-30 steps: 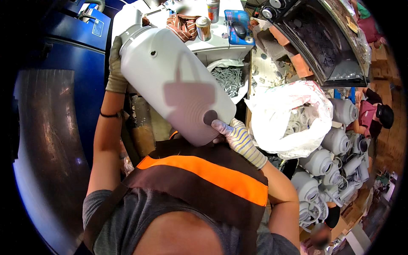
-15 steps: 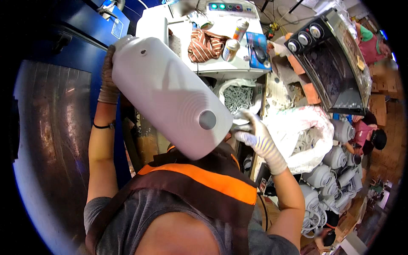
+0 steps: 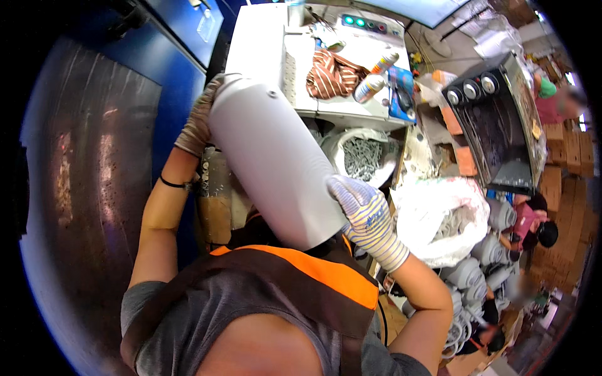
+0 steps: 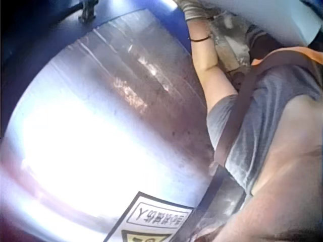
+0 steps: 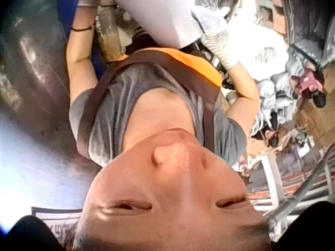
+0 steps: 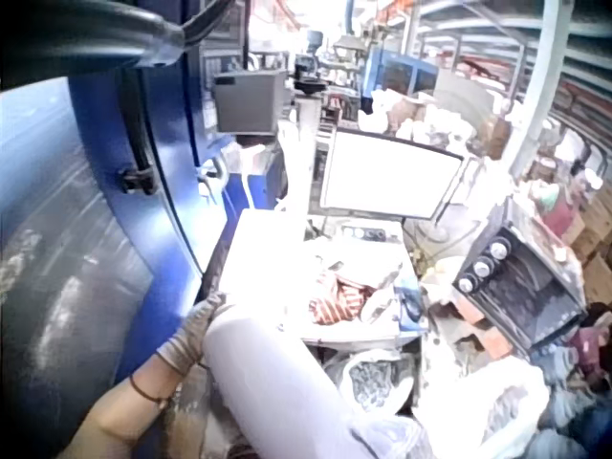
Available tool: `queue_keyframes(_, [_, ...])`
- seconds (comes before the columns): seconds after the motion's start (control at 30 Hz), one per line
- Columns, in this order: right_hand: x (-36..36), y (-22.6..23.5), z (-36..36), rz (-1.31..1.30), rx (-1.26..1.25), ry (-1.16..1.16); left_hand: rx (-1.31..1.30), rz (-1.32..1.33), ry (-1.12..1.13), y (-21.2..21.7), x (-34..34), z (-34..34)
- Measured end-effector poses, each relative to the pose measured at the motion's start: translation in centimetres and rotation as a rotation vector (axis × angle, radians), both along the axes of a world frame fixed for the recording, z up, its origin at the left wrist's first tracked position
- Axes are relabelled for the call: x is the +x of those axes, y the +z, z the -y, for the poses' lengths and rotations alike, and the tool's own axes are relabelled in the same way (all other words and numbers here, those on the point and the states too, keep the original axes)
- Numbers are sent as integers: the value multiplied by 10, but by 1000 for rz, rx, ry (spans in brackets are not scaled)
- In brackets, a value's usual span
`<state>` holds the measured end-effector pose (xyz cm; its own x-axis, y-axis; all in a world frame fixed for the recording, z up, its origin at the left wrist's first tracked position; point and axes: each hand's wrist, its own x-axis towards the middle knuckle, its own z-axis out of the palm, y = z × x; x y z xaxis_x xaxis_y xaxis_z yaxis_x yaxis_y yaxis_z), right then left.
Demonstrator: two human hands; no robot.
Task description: The person assembles large white jugs by removing freshly molded components from a machine, trimming excess material with a small tool, and attaching handles to the jug bodies.
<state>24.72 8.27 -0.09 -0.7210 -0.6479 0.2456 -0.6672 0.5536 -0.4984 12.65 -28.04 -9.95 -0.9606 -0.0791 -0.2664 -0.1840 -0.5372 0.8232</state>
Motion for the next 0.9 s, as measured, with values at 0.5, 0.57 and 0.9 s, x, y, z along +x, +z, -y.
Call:
queue_keyframes(0.5, [37,-33,-15,154,250,-367,287,210,-31,-74,23,-42])
queue_keyframes(0.57, [43,-36,-22,125,145,-394,172,362,62,-81,15,-55])
queue_keyframes(0.9, [-41,-69,-52,-43,-147,-597,383,-98,318,-36,-69,-50])
